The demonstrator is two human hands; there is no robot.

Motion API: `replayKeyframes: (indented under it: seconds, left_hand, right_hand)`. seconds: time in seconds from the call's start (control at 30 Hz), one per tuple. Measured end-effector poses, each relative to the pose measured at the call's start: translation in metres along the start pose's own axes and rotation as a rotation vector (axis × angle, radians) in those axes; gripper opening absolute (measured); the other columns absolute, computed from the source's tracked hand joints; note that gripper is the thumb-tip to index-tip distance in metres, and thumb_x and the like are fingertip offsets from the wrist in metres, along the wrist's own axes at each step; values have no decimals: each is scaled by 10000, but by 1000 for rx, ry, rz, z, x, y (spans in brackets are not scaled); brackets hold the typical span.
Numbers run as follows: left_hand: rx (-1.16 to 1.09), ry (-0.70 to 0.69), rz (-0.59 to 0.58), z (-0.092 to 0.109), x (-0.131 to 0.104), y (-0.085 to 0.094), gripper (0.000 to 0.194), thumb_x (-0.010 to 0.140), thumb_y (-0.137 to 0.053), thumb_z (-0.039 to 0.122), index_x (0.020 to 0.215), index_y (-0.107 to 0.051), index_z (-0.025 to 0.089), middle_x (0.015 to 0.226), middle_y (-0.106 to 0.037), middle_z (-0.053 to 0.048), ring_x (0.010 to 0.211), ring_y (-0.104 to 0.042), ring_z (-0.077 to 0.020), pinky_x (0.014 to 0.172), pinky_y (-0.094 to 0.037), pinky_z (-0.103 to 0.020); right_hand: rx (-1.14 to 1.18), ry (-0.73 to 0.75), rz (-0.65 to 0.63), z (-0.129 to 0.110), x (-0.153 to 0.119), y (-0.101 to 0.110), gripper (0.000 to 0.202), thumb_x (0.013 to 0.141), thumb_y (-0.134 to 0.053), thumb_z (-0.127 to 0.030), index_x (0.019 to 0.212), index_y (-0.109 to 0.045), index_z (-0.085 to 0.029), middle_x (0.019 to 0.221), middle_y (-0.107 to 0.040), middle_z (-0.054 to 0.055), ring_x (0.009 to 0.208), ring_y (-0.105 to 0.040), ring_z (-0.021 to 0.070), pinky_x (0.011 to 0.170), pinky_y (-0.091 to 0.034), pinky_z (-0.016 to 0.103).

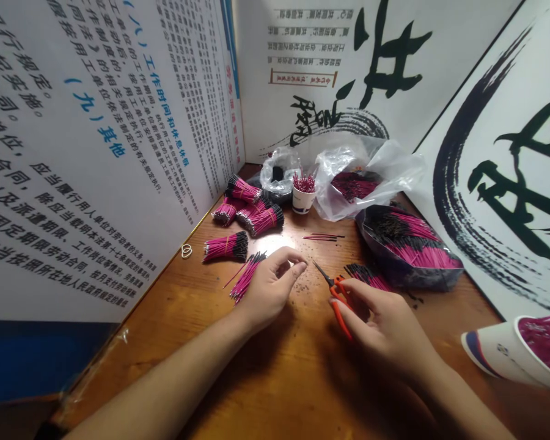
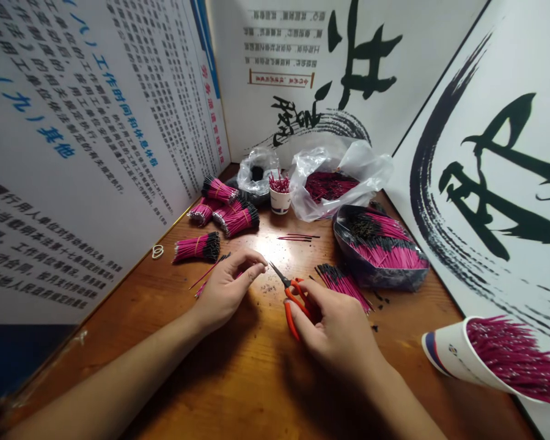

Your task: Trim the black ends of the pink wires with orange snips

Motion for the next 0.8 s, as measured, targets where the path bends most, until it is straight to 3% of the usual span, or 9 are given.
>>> replayKeyframes:
  seconds: [0.33, 0.47, 0.6, 0.67, 0.8]
  left_hand:
    - [25, -27, 1, 2, -1, 0, 88, 887, -581, 255, 869, -609, 175, 816, -586, -3, 762, -510, -131, 673, -389, -235]
    - [102, -33, 17, 5, 0, 4, 110, 896, -557, 280, 860, -587, 181, 738, -538, 17, 640, -449, -112, 591, -351, -231]
    - [401, -127, 107, 18, 4, 20, 135, 906, -522, 243, 785, -538, 185, 727, -506, 23, 622, -435, -108, 582, -331, -238]
    - [607, -141, 120, 21, 7, 26, 131, 899, -512, 214, 771, -524, 190, 760, -522, 14, 676, -476, -124, 616, -342, -252]
    - [934, -39, 47, 9, 13, 33, 111, 898, -490, 210, 789, -509, 203, 798, -581, -9, 713, -525, -162, 612, -326, -281]
  right_hand:
    - [-4, 27, -35, -7, 0, -4, 186, 897, -517, -346, 913, -633, -202, 593, -609, -28, 508, -544, 126, 515, -376, 228]
    - [-61, -40, 10, 7, 3, 4, 252, 917, -474, -396, 923, -646, -212, 650, -664, 0, 531, -585, 144, 532, -393, 244]
    - [-365, -251, 54, 38, 6, 19, 264, 855, -515, -471, 847, -648, -243, 675, -686, 19, 575, -629, 202, 504, -349, 269]
    - [-493, -318, -10, 49, 8, 20, 203, 842, -530, -425, 818, -621, -245, 725, -700, 26, 618, -646, 217, 504, -326, 268]
    - [-555, -373, -140, 60, 8, 15, 137, 857, -509, -363, 815, -564, -245, 828, -713, 23, 715, -670, 231, 532, -318, 270]
Point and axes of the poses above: each hand's wrist, its own x-axis towards the middle knuckle, its own y-axis out of the back of the hand, z = x × y, the point moved 6 cm from there along x, towards the middle knuckle
